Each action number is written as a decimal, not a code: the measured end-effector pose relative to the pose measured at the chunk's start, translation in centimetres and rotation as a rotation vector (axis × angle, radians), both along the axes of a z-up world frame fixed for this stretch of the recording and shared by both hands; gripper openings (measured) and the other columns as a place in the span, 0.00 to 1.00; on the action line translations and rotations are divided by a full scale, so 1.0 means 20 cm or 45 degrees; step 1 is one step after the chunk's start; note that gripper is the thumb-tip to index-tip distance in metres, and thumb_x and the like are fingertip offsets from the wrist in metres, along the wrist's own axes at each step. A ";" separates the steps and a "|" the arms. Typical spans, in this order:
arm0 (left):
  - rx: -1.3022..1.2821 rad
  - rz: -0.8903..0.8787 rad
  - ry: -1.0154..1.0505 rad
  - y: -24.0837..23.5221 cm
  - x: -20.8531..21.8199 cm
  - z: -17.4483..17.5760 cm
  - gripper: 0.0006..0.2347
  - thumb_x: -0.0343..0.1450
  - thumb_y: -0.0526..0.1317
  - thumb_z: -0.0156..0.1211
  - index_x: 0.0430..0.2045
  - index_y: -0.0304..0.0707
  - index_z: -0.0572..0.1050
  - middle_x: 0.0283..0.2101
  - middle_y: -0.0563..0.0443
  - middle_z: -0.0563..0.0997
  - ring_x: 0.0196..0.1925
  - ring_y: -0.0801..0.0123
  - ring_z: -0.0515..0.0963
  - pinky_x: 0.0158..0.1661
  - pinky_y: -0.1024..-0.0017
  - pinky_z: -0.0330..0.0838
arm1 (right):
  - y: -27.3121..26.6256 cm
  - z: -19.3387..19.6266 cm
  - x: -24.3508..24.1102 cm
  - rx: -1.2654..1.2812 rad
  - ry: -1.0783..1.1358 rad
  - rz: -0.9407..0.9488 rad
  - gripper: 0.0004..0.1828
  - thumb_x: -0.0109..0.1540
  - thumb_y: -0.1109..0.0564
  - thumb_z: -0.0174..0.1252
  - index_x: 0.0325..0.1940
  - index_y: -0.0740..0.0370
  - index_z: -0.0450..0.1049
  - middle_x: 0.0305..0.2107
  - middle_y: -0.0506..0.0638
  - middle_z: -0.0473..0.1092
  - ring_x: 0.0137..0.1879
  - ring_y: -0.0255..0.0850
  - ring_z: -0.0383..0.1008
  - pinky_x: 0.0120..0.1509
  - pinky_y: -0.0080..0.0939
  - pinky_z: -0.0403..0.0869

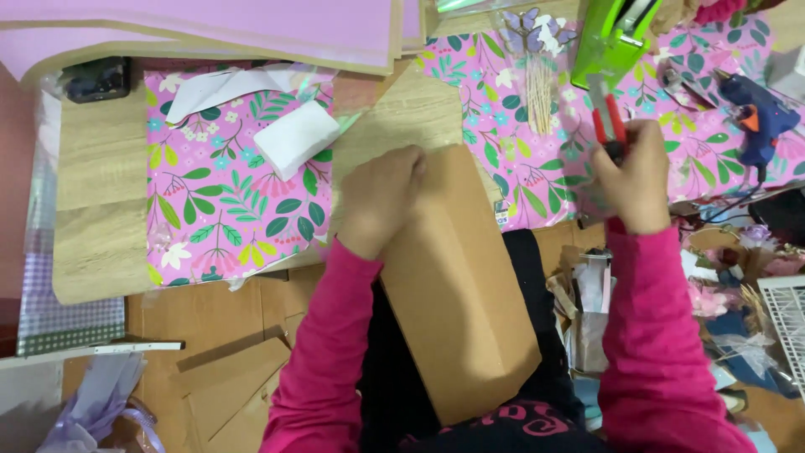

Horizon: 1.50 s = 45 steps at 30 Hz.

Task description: Assembling a small cardboard box by folding, cutting with a utility knife, and inserting a foam block.

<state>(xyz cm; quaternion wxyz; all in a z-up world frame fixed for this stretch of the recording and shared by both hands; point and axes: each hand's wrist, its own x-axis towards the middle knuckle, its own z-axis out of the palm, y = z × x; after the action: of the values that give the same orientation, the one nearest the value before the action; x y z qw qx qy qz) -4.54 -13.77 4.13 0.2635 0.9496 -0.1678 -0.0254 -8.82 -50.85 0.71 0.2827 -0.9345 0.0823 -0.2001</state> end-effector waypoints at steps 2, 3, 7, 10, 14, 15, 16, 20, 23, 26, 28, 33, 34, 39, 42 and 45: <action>-0.001 0.008 -0.066 0.01 -0.02 0.01 0.09 0.75 0.44 0.48 0.24 0.46 0.69 0.28 0.54 0.78 0.30 0.52 0.78 0.26 0.52 0.62 | 0.31 0.25 -0.17 0.385 0.126 0.169 0.15 0.69 0.64 0.55 0.53 0.64 0.55 0.40 0.61 0.69 0.34 0.49 0.72 0.35 0.46 0.71; 0.000 0.003 -0.132 0.01 -0.03 0.01 0.07 0.73 0.44 0.51 0.26 0.47 0.71 0.28 0.55 0.80 0.31 0.51 0.79 0.25 0.51 0.65 | 0.46 0.37 -0.26 0.769 0.252 0.327 0.15 0.72 0.67 0.48 0.54 0.61 0.48 0.42 0.64 0.74 0.29 0.48 0.77 0.30 0.41 0.77; -0.130 -0.057 -0.188 0.00 -0.07 0.12 0.06 0.72 0.44 0.53 0.33 0.47 0.76 0.36 0.54 0.84 0.36 0.50 0.81 0.29 0.52 0.67 | 0.78 0.31 -0.41 0.886 0.398 0.608 0.45 0.66 0.65 0.49 0.82 0.51 0.34 0.46 0.61 0.67 0.19 0.38 0.66 0.20 0.34 0.72; -0.307 -0.152 -0.095 -0.01 -0.13 0.24 0.07 0.73 0.45 0.47 0.32 0.48 0.74 0.33 0.55 0.83 0.36 0.56 0.81 0.31 0.57 0.66 | 0.89 0.34 -0.49 0.699 0.454 0.321 0.36 0.68 0.58 0.44 0.82 0.50 0.46 0.26 0.47 0.69 0.20 0.36 0.66 0.27 0.35 0.71; -0.308 -0.104 -0.500 0.01 -0.19 0.32 0.04 0.75 0.42 0.52 0.36 0.50 0.76 0.29 0.60 0.80 0.33 0.65 0.80 0.27 0.63 0.65 | 0.83 0.33 -0.55 0.257 0.389 0.358 0.36 0.68 0.54 0.46 0.81 0.54 0.47 0.45 0.50 0.73 0.39 0.41 0.76 0.49 0.38 0.72; -0.258 -0.092 -0.648 0.01 -0.21 0.33 0.03 0.77 0.41 0.54 0.38 0.51 0.76 0.27 0.61 0.77 0.30 0.67 0.79 0.26 0.66 0.64 | 0.81 0.32 -0.57 0.081 0.333 0.392 0.35 0.67 0.53 0.48 0.80 0.55 0.51 0.62 0.54 0.70 0.53 0.45 0.78 0.58 0.40 0.68; -0.263 -0.085 -0.637 -0.01 -0.22 0.32 0.03 0.77 0.41 0.54 0.38 0.51 0.76 0.27 0.61 0.77 0.30 0.67 0.79 0.26 0.66 0.64 | 0.81 0.34 -0.58 0.077 0.345 0.396 0.35 0.67 0.53 0.48 0.80 0.55 0.51 0.62 0.54 0.70 0.53 0.45 0.78 0.58 0.40 0.68; -0.289 -0.070 -0.546 -0.07 -0.26 0.29 0.02 0.75 0.42 0.59 0.34 0.49 0.74 0.26 0.60 0.78 0.27 0.64 0.79 0.22 0.63 0.63 | 0.83 0.37 -0.59 0.013 0.199 0.452 0.35 0.69 0.56 0.45 0.79 0.66 0.47 0.74 0.65 0.54 0.75 0.55 0.63 0.74 0.48 0.62; -0.284 -0.036 -0.488 -0.09 -0.29 0.29 0.04 0.73 0.44 0.62 0.33 0.53 0.74 0.25 0.63 0.79 0.26 0.67 0.80 0.20 0.64 0.63 | 0.83 0.36 -0.62 0.046 0.284 0.416 0.36 0.69 0.54 0.44 0.81 0.62 0.44 0.74 0.66 0.54 0.68 0.55 0.68 0.66 0.47 0.65; -0.265 -0.014 -0.451 -0.08 -0.31 0.30 0.05 0.72 0.46 0.64 0.36 0.54 0.75 0.23 0.63 0.80 0.25 0.66 0.81 0.19 0.64 0.63 | 0.85 0.35 -0.66 0.070 0.343 0.398 0.37 0.70 0.52 0.43 0.81 0.60 0.42 0.70 0.65 0.60 0.64 0.55 0.72 0.62 0.46 0.67; -0.267 -0.003 -0.449 -0.08 -0.31 0.31 0.04 0.72 0.45 0.64 0.35 0.54 0.75 0.21 0.61 0.79 0.23 0.64 0.80 0.18 0.64 0.62 | 0.86 0.34 -0.68 0.078 0.335 0.403 0.36 0.70 0.52 0.42 0.81 0.62 0.42 0.66 0.64 0.65 0.68 0.55 0.69 0.66 0.46 0.66; -0.235 0.000 -0.530 -0.09 -0.32 0.32 0.04 0.74 0.46 0.62 0.35 0.54 0.74 0.20 0.63 0.76 0.22 0.69 0.78 0.19 0.67 0.59 | 0.86 0.34 -0.70 0.017 0.245 0.442 0.34 0.70 0.55 0.44 0.80 0.64 0.46 0.72 0.66 0.58 0.75 0.56 0.62 0.72 0.47 0.64; -0.237 -0.001 -0.530 -0.09 -0.33 0.32 0.04 0.74 0.46 0.62 0.35 0.54 0.74 0.20 0.63 0.76 0.22 0.69 0.78 0.19 0.67 0.59 | 0.86 0.34 -0.70 0.016 0.245 0.440 0.34 0.70 0.55 0.44 0.80 0.64 0.46 0.72 0.66 0.58 0.75 0.56 0.62 0.72 0.47 0.64; -0.267 0.001 -0.575 -0.10 -0.33 0.32 0.03 0.75 0.43 0.61 0.34 0.53 0.74 0.18 0.63 0.74 0.22 0.71 0.77 0.19 0.68 0.58 | 0.88 0.38 -0.69 0.025 0.230 0.448 0.34 0.71 0.53 0.44 0.80 0.64 0.47 0.73 0.65 0.57 0.72 0.54 0.66 0.70 0.45 0.64; -0.280 0.013 -0.590 -0.10 -0.34 0.32 0.03 0.74 0.43 0.63 0.33 0.53 0.74 0.19 0.64 0.75 0.22 0.71 0.77 0.20 0.68 0.58 | 0.87 0.38 -0.69 0.019 0.234 0.428 0.34 0.71 0.52 0.44 0.80 0.63 0.47 0.69 0.66 0.62 0.68 0.54 0.70 0.67 0.45 0.65; -0.295 -0.014 -0.614 -0.10 -0.33 0.32 0.03 0.75 0.41 0.62 0.33 0.51 0.74 0.19 0.63 0.74 0.22 0.72 0.76 0.21 0.69 0.58 | 0.87 0.39 -0.69 -0.013 0.180 0.473 0.33 0.70 0.56 0.44 0.79 0.67 0.48 0.72 0.67 0.57 0.74 0.54 0.64 0.75 0.45 0.62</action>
<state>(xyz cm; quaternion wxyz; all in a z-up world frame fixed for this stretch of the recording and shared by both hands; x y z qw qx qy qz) -11.18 -15.85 10.59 0.3226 0.8908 -0.2328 0.2196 -22.54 -33.39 8.60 0.3034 -0.9468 -0.0729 -0.0788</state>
